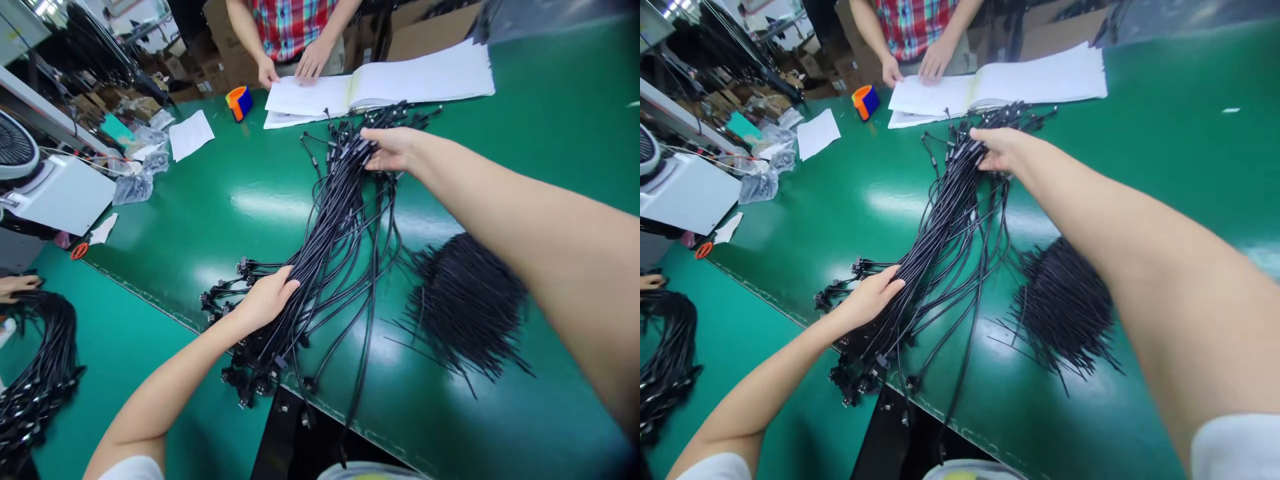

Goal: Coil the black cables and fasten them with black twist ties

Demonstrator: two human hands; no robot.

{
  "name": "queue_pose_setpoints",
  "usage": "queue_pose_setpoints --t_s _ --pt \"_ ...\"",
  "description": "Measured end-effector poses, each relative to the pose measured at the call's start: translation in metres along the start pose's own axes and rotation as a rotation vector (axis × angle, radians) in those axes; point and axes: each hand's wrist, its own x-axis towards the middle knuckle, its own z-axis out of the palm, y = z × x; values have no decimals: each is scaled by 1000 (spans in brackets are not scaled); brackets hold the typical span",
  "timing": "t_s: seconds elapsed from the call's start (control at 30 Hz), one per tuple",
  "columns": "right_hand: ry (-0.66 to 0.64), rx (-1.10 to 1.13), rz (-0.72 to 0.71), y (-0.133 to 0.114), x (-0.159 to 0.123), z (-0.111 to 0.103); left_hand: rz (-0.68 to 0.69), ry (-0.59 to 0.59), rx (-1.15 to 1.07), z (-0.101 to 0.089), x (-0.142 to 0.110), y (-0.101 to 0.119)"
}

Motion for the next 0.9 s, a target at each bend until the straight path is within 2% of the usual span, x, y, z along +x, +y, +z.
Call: queue_pose_setpoints --t_s 0.07,0.17,0.27,0.37,0.43,0.53,0.57,0.63,0.73,0.83,0.9 --pt "-15 -9 98 -2 -21 -14 19 31 192 8 -4 9" --pt "-23 -27 157 5 -61 -34 81 63 430 22 -9 22" --pt "-132 -75 158 18 -109 -52 47 111 636 31 -15 34" --pt "-207 -138 103 33 -162 -57 -2 199 784 35 -23 48" --pt "-327 -197 36 44 -197 -51 7 285 844 38 -28 59" --pt "-667 -385 -121 57 -244 -35 56 391 915 49 -33 75" --pt "-763 -448 -168 60 -257 -29 71 397 936 55 -34 79" --pt "-863 -539 -230 64 -279 -23 91 354 956 67 -36 84" --pt "-872 -613 -286 67 -303 -26 87 259 939 87 -44 88" --pt "-896 -688 -352 72 -326 -45 88 238 954 104 -75 97" --pt "-936 -749 -419 78 -343 -63 230 184 947 109 -107 106"
